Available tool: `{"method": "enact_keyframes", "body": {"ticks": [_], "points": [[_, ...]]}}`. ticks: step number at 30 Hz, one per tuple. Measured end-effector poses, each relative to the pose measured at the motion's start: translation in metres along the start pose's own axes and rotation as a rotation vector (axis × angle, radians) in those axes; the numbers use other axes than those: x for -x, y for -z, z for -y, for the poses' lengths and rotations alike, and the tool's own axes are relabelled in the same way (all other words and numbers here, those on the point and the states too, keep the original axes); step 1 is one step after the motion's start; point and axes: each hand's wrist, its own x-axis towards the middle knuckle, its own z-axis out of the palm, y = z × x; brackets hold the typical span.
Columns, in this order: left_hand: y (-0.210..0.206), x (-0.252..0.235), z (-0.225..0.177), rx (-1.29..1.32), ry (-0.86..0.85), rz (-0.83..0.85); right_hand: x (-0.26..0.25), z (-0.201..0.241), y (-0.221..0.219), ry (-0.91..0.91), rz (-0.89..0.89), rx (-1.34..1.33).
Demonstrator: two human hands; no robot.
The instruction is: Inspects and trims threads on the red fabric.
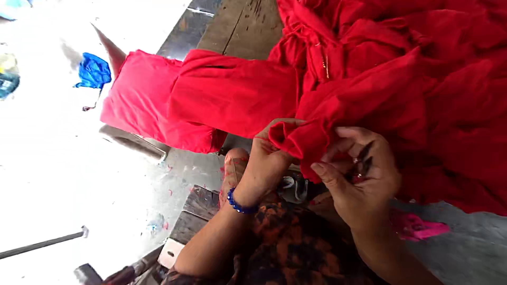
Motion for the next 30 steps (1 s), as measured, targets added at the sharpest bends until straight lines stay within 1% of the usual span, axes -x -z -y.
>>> {"method": "enact_keyframes", "body": {"ticks": [3,5,6,8,9,11,14,16,18,21,24,27,30], "points": [[0.000,0.002,0.000,-0.196,-0.146,-0.027,-0.002,-0.006,-0.012,0.021,-0.023,0.017],[0.004,0.003,0.002,-0.320,-0.237,0.008,-0.003,-0.010,-0.014,-0.017,-0.080,-0.008],[0.006,0.004,0.003,-0.313,-0.258,0.037,-0.005,-0.012,-0.012,-0.051,-0.097,-0.048],[0.009,0.008,0.001,-0.164,-0.253,0.092,-0.006,-0.016,-0.008,-0.134,-0.136,-0.176],[0.010,0.010,0.000,-0.062,-0.239,0.103,-0.005,-0.018,-0.004,-0.172,-0.156,-0.233],[0.009,0.014,0.000,0.042,-0.254,0.094,-0.003,-0.019,0.000,-0.233,-0.193,-0.323],[0.004,0.012,0.004,0.023,-0.312,0.009,0.001,-0.019,0.003,-0.278,-0.228,-0.484],[0.001,0.012,0.008,-0.016,-0.309,-0.015,-0.003,-0.017,0.005,-0.275,-0.232,-0.530],[-0.003,0.012,0.009,0.006,-0.287,-0.024,-0.013,-0.014,0.009,-0.250,-0.230,-0.453],[-0.008,0.009,0.009,0.006,-0.331,-0.052,-0.028,-0.008,0.012,-0.268,-0.238,-0.264],[-0.010,0.002,0.007,-0.027,-0.391,-0.087,-0.038,-0.008,0.009,-0.336,-0.241,-0.233],[-0.004,-0.002,0.004,-0.127,-0.474,-0.037,-0.041,-0.009,0.007,-0.389,-0.239,-0.236],[0.004,-0.005,0.002,-0.266,-0.518,0.076,-0.043,-0.008,0.009,-0.412,-0.226,-0.236]]}}
